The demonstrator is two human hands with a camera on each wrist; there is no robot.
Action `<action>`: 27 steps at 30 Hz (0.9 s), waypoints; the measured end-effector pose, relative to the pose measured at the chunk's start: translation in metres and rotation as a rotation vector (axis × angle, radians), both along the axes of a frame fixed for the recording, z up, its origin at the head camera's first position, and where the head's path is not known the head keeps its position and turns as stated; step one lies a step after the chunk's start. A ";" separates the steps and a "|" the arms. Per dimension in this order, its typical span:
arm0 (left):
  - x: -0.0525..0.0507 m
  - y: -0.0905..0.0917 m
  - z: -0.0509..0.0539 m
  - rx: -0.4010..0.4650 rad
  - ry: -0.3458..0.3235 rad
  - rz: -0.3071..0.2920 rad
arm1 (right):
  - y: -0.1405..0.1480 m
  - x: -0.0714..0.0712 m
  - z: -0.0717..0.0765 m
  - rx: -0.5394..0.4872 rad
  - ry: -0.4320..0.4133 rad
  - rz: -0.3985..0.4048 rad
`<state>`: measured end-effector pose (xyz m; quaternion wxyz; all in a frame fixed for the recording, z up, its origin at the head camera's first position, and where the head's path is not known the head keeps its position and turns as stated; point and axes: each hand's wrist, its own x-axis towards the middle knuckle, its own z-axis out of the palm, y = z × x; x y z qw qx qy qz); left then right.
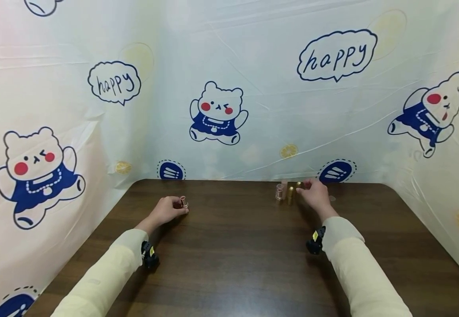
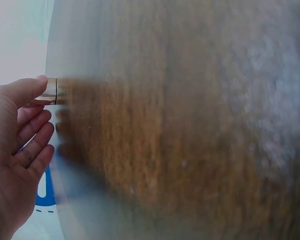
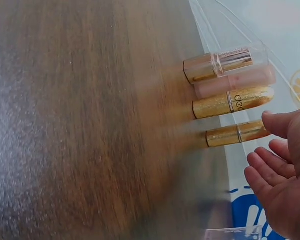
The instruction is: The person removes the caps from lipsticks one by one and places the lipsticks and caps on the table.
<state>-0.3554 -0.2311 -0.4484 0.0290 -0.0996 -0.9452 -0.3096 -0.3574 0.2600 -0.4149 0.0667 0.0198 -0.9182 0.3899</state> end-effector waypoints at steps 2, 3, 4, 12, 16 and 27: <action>0.000 0.000 0.000 0.000 -0.003 0.001 | 0.000 -0.001 -0.002 -0.003 -0.003 -0.003; 0.000 0.000 0.000 0.001 -0.003 0.002 | 0.000 -0.002 -0.003 -0.006 -0.004 -0.004; 0.000 -0.001 0.000 0.000 -0.004 0.003 | -0.001 -0.003 -0.003 -0.008 -0.004 -0.007; 0.000 -0.002 0.002 -0.004 -0.006 0.009 | -0.004 -0.009 -0.003 -0.003 -0.025 -0.016; -0.001 -0.001 0.001 -0.007 -0.006 0.012 | -0.006 -0.012 -0.005 -0.004 -0.041 -0.014; -0.002 0.000 -0.003 -0.003 -0.012 0.010 | -0.007 -0.018 -0.010 0.024 -0.006 -0.025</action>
